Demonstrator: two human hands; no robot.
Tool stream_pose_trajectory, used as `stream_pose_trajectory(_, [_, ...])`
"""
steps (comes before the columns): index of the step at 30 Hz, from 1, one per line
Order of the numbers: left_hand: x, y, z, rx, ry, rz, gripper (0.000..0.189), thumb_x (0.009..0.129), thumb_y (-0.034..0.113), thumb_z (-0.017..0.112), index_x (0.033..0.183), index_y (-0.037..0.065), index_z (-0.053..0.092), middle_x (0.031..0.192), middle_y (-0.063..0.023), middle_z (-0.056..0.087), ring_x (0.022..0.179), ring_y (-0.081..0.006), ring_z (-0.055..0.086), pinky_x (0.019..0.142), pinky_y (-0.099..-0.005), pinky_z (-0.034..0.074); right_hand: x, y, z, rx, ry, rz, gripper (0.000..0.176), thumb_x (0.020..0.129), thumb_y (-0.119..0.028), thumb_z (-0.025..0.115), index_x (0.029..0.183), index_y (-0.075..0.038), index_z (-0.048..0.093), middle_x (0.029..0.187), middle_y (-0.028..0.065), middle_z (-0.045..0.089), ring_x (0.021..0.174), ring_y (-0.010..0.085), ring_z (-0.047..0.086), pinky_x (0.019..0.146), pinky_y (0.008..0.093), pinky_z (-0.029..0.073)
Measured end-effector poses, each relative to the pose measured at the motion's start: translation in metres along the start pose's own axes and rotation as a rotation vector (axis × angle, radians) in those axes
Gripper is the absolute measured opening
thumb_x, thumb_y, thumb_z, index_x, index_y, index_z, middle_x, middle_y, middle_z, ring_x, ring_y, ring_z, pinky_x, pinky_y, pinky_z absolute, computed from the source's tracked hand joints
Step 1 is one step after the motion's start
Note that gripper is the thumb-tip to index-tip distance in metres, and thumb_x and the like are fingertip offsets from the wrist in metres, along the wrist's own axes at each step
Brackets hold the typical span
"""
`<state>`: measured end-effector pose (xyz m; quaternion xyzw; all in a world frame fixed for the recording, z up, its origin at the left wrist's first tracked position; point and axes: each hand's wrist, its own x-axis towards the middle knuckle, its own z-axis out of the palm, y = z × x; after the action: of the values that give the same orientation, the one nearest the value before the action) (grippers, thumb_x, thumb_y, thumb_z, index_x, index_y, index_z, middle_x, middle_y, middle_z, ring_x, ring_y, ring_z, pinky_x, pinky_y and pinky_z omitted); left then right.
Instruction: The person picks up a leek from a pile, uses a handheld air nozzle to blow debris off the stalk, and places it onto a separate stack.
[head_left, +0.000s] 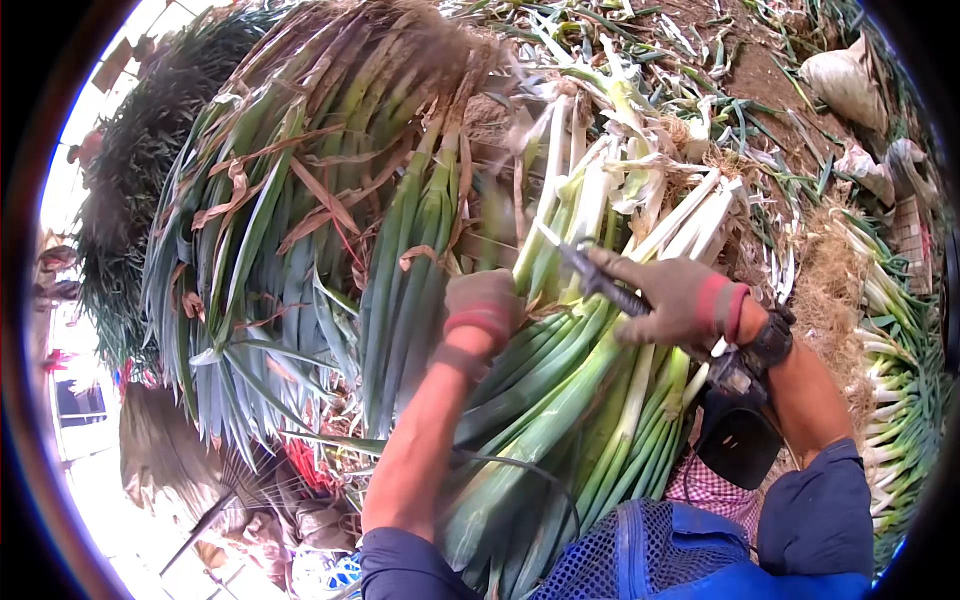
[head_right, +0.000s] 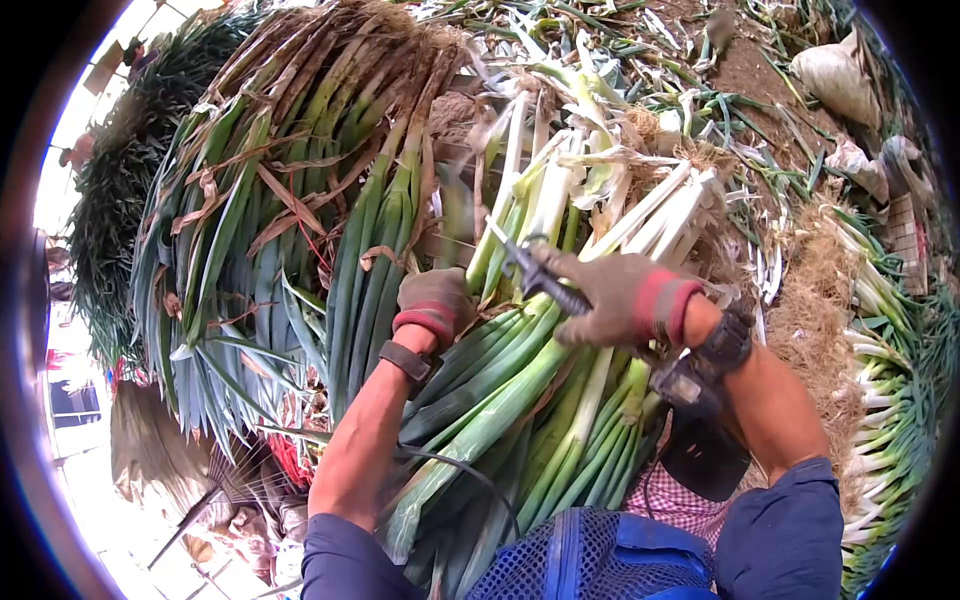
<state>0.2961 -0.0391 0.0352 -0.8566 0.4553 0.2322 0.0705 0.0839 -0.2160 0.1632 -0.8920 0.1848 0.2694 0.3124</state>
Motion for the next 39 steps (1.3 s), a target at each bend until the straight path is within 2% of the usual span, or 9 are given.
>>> stream_pose_trajectory(2, [-0.006, 0.006, -0.002, 0.057, 0.088, 0.093, 0.024, 0.087, 0.031, 0.076, 0.097, 0.012, 0.086, 0.089, -0.0169, 0.081, 0.084, -0.0374, 0.080, 0.080, -0.0501, 0.060, 0.000, -0.007, 0.002, -0.067, 0.070, -0.101, 0.107, 0.088, -0.051, 0.080, 0.175, -0.021, 0.026, 0.106, 0.0285, 0.076, 0.097, 0.0475, 0.075, 0.092, 0.0514, 0.058])
stream_pose_trajectory(4, [-0.014, 0.011, -0.003, 0.065, 0.098, 0.070, 0.022, 0.085, 0.030, 0.078, 0.095, 0.012, 0.085, 0.087, -0.0165, 0.080, 0.083, -0.0379, 0.079, 0.077, -0.0501, 0.059, 0.003, -0.015, -0.011, 0.002, 0.059, 0.157, 0.108, 0.089, -0.051, 0.080, 0.176, -0.022, 0.024, 0.111, 0.0327, 0.074, 0.101, 0.0483, 0.075, 0.095, 0.0502, 0.058])
stream_pose_trajectory(10, [-0.030, 0.017, -0.002, 0.047, 0.034, 0.252, 0.021, 0.085, 0.028, 0.075, 0.092, 0.010, 0.084, 0.086, -0.0189, 0.079, 0.080, -0.0402, 0.078, 0.075, -0.0511, 0.059, 0.017, 0.000, 0.002, 0.065, 0.036, -0.084, 0.107, 0.086, -0.052, 0.081, 0.174, -0.019, 0.030, 0.098, 0.0250, 0.076, 0.097, 0.0448, 0.076, 0.089, 0.0492, 0.058])
stream_pose_trajectory(14, [-0.028, 0.014, 0.000, -0.036, 0.007, 0.228, 0.024, 0.087, 0.028, 0.074, 0.092, 0.005, 0.081, 0.087, -0.0207, 0.078, 0.082, -0.0407, 0.077, 0.077, -0.0503, 0.059, 0.038, -0.016, -0.005, 0.069, 0.134, 0.139, 0.109, 0.087, -0.052, 0.081, 0.176, -0.020, 0.026, 0.111, 0.0291, 0.075, 0.106, 0.0454, 0.075, 0.098, 0.0440, 0.056])
stream_pose_trajectory(17, [-0.031, -0.016, -0.008, -0.393, -0.037, 0.182, 0.034, 0.089, 0.033, 0.077, 0.104, 0.002, 0.080, 0.093, -0.0255, 0.076, 0.087, -0.0401, 0.076, 0.082, -0.0482, 0.060, 0.057, -0.033, 0.011, 0.145, 0.217, -0.165, 0.109, 0.087, -0.049, 0.082, 0.175, -0.018, 0.026, 0.107, 0.0271, 0.076, 0.102, 0.0453, 0.076, 0.096, 0.0452, 0.057])
stream_pose_trajectory(22, [-0.025, -0.057, -0.034, -1.029, -0.004, -0.010, 0.029, 0.101, 0.016, 0.076, 0.123, -0.003, 0.079, 0.105, -0.0082, 0.082, 0.096, -0.0136, 0.073, 0.089, -0.0311, 0.058, 0.094, -0.056, 0.007, 0.180, 0.207, 0.017, 0.105, 0.090, -0.049, 0.079, 0.175, -0.018, 0.026, 0.113, 0.0285, 0.076, 0.104, 0.0460, 0.076, 0.097, 0.0485, 0.057])
stream_pose_trajectory(30, [0.055, -0.109, -0.037, -0.635, 0.538, -0.056, 0.034, 0.098, 0.024, 0.077, 0.124, 0.001, 0.079, 0.115, -0.0167, 0.083, 0.105, -0.0237, 0.080, 0.095, -0.0338, 0.059, 0.144, -0.071, 0.001, 0.250, 0.160, -0.003, 0.106, 0.091, -0.051, 0.079, 0.173, -0.009, 0.028, 0.117, 0.0293, 0.075, 0.108, 0.0440, 0.075, 0.099, 0.0468, 0.057])
stream_pose_trajectory(34, [0.085, -0.093, -0.049, -0.351, 0.522, -0.089, 0.048, 0.100, 0.035, 0.072, 0.139, 0.006, 0.072, 0.131, -0.0205, 0.076, 0.120, -0.0392, 0.073, 0.106, -0.0429, 0.057, 0.157, -0.083, -0.031, 0.209, 0.153, 0.103, 0.097, 0.087, -0.041, 0.076, 0.169, -0.008, 0.036, 0.119, 0.0243, 0.078, 0.109, 0.0401, 0.076, 0.099, 0.0464, 0.058])
stream_pose_trajectory(39, [0.111, -0.075, -0.061, -0.131, 0.341, -0.236, 0.062, 0.096, 0.048, 0.075, 0.145, 0.010, 0.064, 0.146, -0.0179, 0.068, 0.128, -0.0387, 0.069, 0.107, -0.0493, 0.055, 0.235, -0.045, -0.063, 0.178, 0.344, 0.041, 0.083, 0.089, -0.041, 0.077, 0.160, -0.008, 0.049, 0.119, 0.0218, 0.077, 0.104, 0.0329, 0.077, 0.097, 0.0435, 0.059])
